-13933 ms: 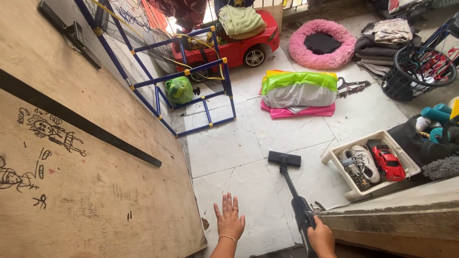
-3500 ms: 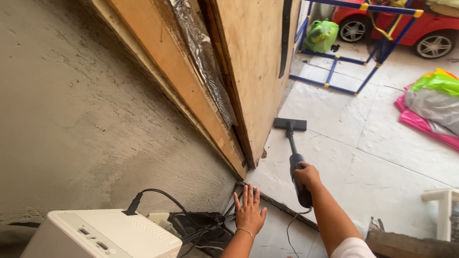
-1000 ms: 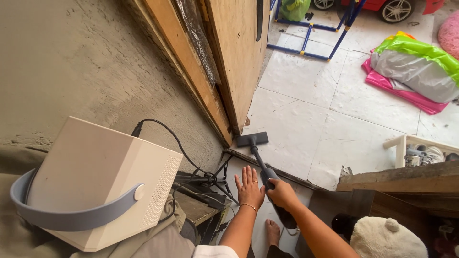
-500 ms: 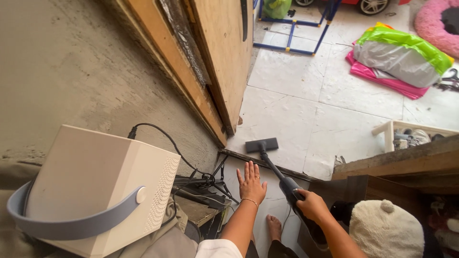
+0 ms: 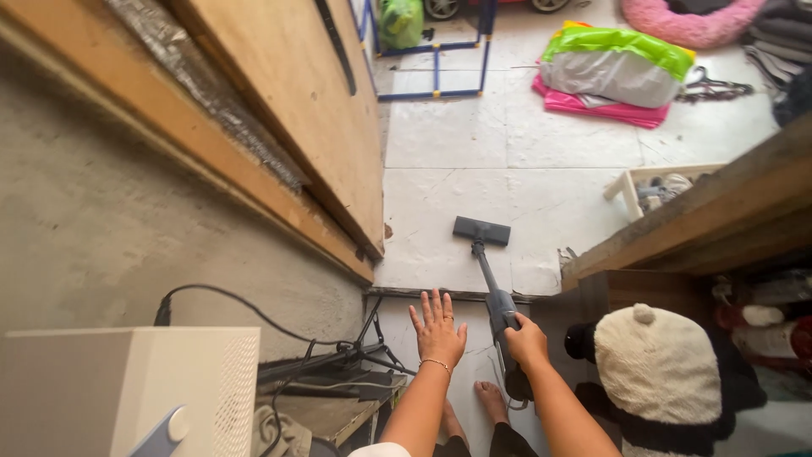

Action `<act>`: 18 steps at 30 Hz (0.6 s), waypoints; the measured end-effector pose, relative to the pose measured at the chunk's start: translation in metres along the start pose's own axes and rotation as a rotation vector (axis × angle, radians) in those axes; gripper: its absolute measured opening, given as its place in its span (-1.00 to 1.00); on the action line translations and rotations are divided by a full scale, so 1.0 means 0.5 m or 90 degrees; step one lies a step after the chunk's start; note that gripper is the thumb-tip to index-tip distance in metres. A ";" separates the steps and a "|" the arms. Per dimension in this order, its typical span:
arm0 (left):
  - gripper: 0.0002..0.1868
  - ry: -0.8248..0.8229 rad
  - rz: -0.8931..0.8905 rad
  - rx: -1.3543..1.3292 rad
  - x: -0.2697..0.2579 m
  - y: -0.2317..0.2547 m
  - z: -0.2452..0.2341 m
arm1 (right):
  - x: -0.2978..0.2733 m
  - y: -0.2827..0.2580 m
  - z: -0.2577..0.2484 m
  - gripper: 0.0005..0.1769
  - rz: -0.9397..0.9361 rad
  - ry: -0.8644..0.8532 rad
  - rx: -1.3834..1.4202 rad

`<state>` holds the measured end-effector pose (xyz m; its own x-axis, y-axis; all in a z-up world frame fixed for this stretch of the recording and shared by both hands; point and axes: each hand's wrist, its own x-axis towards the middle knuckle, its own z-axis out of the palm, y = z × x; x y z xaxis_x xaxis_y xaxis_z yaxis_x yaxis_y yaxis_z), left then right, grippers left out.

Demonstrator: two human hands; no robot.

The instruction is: Vacuuming the floor in a cluttered bedroom environment.

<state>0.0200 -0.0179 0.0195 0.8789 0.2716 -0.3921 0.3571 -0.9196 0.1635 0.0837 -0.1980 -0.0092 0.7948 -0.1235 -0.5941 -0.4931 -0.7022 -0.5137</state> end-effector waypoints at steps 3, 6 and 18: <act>-0.13 -0.003 0.025 0.001 0.000 0.026 -0.019 | 0.021 0.087 0.018 -0.30 -0.038 0.066 0.004; -0.14 0.012 0.070 0.007 0.004 0.043 -0.021 | -0.011 0.166 0.027 -0.30 -0.008 0.101 0.025; -0.13 -0.097 0.084 0.074 -0.004 0.088 0.025 | 0.226 0.138 -0.004 -0.31 0.022 0.166 0.050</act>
<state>0.0300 -0.0623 0.0159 0.8548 0.1099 -0.5072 0.1967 -0.9730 0.1207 0.1402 -0.2617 -0.1103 0.8362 -0.3295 -0.4385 -0.5394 -0.6388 -0.5486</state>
